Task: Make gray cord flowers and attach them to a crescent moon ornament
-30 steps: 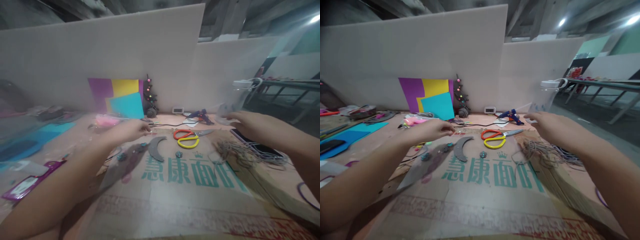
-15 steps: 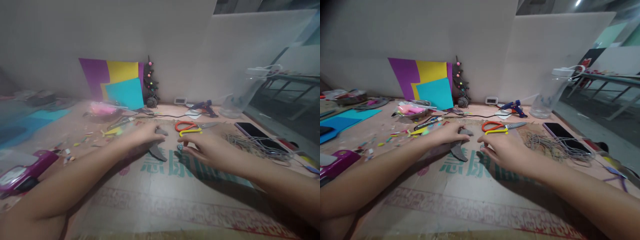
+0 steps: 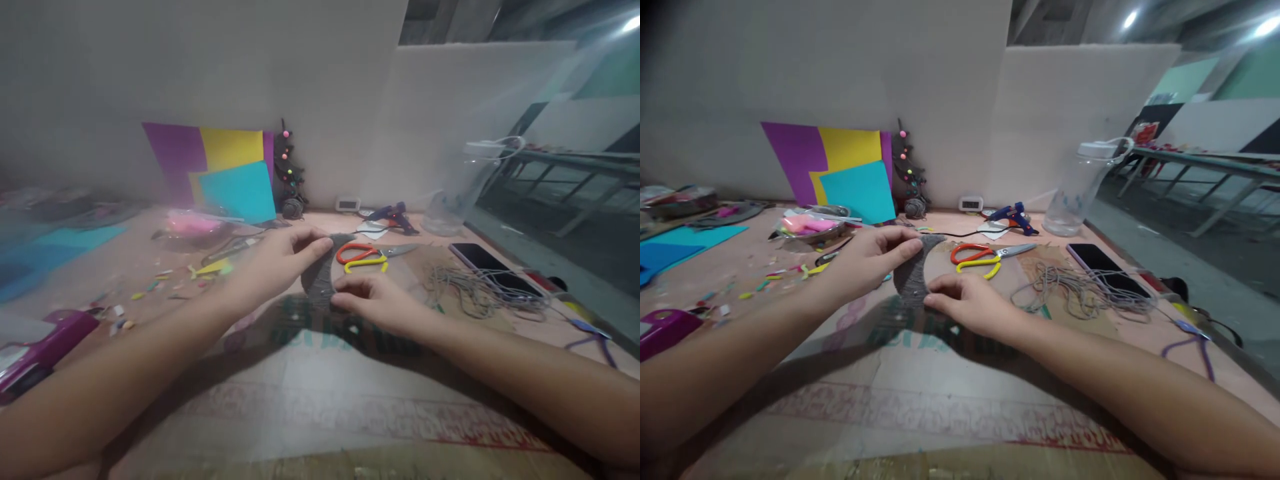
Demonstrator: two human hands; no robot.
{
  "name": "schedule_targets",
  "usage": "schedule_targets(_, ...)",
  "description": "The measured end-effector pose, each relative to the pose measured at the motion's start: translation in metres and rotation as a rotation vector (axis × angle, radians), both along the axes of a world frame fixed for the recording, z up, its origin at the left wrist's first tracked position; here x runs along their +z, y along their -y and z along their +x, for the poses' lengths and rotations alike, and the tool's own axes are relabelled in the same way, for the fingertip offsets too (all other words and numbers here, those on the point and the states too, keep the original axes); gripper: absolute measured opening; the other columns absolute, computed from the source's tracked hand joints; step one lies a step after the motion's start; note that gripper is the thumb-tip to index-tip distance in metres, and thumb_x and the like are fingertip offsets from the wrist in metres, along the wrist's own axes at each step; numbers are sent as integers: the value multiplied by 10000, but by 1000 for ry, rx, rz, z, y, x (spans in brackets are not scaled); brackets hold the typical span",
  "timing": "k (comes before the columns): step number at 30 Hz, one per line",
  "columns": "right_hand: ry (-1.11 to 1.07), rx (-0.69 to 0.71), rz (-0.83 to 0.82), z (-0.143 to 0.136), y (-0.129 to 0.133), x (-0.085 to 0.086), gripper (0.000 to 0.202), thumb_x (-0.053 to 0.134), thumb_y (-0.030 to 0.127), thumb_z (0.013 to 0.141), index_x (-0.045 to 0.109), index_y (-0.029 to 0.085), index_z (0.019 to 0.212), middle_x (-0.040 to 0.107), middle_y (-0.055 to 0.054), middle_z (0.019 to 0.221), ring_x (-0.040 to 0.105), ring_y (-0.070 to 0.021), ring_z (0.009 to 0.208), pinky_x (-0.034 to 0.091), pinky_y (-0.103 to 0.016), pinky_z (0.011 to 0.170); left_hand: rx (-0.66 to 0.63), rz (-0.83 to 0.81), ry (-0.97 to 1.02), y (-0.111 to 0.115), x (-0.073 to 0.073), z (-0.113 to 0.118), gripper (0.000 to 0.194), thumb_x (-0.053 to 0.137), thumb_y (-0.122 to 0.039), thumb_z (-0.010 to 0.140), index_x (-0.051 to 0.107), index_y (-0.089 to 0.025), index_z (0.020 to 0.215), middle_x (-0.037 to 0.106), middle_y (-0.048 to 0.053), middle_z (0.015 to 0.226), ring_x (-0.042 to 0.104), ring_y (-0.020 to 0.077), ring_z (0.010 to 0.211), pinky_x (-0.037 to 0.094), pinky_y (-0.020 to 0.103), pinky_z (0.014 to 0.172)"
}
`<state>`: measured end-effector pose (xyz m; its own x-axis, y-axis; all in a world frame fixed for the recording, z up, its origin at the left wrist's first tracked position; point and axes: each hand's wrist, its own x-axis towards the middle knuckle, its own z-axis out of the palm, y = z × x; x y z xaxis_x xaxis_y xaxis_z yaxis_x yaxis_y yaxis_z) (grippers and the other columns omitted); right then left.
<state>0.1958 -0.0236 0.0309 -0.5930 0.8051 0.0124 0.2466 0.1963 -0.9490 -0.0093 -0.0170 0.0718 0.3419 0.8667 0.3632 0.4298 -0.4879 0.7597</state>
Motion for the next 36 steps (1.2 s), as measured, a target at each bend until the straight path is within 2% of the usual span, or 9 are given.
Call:
schedule_targets(2,-103,-78,-93,-2,4,-11,254,686,427,821,648,177,839,647,-7,770,605,-127,648,521,-291,648,7,86,36,1,-5,2,363,534,-424,980,629,-205,1253,678,76,1151,637,199,981,498,303,815)
schedule_targets(4,-215,-185,-138,0,3,-21,295,708,455,803,634,176,860,651,-5,791,601,-113,622,527,-279,627,41,294,-13,0,-10,1,376,571,-366,973,590,-210,1315,634,95,1232,614,206,1062,489,336,915)
schedule_targets(7,-299,-273,-131,3,-2,-28,351,726,488,789,642,175,924,684,-20,828,615,-112,629,529,-261,609,39,637,-183,-3,-19,-1,261,612,-297,956,666,-197,1190,636,98,1150,591,216,1078,466,375,965)
schedule_targets(10,-313,-293,-136,3,-5,-29,369,738,490,778,645,182,957,704,-24,847,624,-114,618,530,-256,600,6,770,-324,-7,-29,-3,205,591,-246,962,697,-215,1134,665,93,1088,604,219,1030,482,374,903)
schedule_targets(20,-266,-251,-36,-2,1,-27,222,686,370,823,649,177,927,647,7,825,587,-93,650,531,-233,623,-54,911,-592,-5,-36,-7,184,533,-193,971,697,-205,1053,699,95,1054,599,253,993,450,400,884)
schedule_targets(26,-292,-274,-105,-4,-5,-32,252,703,402,796,620,179,880,622,20,761,611,-102,605,513,-227,564,17,1013,-680,-17,-43,-9,134,479,-165,980,611,-186,994,672,107,1049,584,270,962,454,413,840)
schedule_targets(29,-352,-334,-181,-3,-9,-35,339,748,439,755,592,180,909,625,24,752,615,-102,578,496,-220,523,138,986,-564,-24,-34,-13,157,426,-183,995,557,-200,910,648,86,907,585,245,860,456,385,768)
schedule_targets(32,-385,-368,-206,-3,-13,-38,414,779,468,718,572,185,938,644,19,778,615,-99,569,505,-226,523,262,865,-478,-26,-15,-19,230,363,-229,1002,495,-221,814,592,80,795,559,256,780,442,401,717)
schedule_targets(36,-381,-352,-183,-3,-10,-37,398,782,460,721,570,187,919,615,36,753,618,-101,572,507,-227,525,273,616,-406,-25,1,-24,333,344,-317,1004,418,-241,689,543,56,710,534,245,713,422,390,669)
